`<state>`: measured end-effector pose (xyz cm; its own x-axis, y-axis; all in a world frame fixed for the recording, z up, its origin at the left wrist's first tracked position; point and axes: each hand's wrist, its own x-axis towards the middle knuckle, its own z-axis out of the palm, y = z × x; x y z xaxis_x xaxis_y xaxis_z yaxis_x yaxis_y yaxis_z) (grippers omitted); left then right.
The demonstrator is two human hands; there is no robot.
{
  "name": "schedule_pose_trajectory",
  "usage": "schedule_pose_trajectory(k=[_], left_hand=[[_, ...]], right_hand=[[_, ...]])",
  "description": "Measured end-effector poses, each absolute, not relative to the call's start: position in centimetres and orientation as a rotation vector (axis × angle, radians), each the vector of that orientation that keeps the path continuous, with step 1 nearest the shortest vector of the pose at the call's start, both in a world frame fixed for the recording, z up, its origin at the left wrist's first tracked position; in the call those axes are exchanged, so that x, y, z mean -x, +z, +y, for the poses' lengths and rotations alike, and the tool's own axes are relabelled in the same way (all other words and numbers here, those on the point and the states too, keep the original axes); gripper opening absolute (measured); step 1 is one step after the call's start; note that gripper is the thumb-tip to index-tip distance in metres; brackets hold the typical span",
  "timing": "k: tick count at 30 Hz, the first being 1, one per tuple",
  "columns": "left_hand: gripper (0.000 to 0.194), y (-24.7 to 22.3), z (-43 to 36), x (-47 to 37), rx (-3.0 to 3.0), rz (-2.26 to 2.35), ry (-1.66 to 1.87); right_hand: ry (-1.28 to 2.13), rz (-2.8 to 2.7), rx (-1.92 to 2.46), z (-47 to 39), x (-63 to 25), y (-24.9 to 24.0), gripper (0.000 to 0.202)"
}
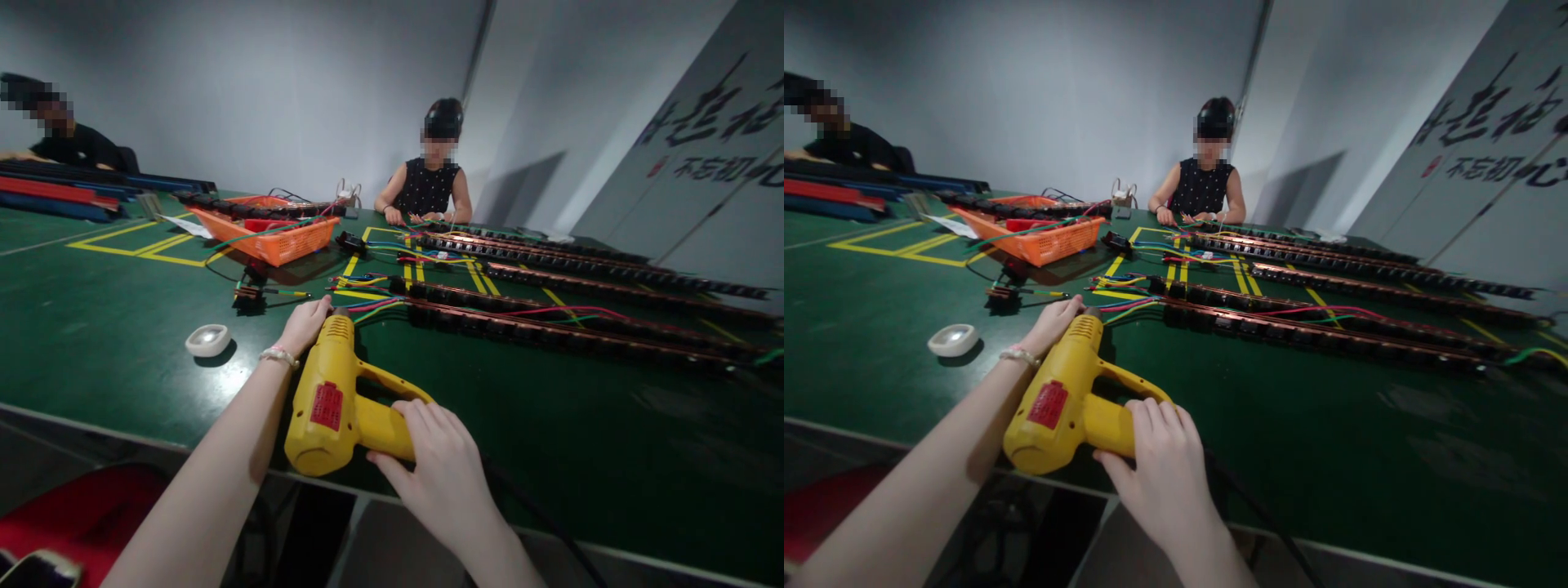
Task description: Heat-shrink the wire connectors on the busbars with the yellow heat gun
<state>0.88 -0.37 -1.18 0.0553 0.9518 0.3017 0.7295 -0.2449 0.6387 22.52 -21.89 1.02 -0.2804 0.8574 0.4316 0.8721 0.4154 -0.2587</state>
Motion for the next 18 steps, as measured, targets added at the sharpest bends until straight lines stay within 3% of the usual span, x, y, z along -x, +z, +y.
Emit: schedule_pose_trajectory(k=[9,18], left_hand=[[0.041,-1.1,-0.6,-1.0,-2.164,1.724,0.903],[0.041,-0.8,-0.8,-1.1,-2.124,1.715,0.866]], right_hand=[[-0.071,-2.151,1.513,-21.5,-24.3,1.3,0.041],[-0.284,-2.077,1.609,-20.9,-26.4,1.1,0.034]])
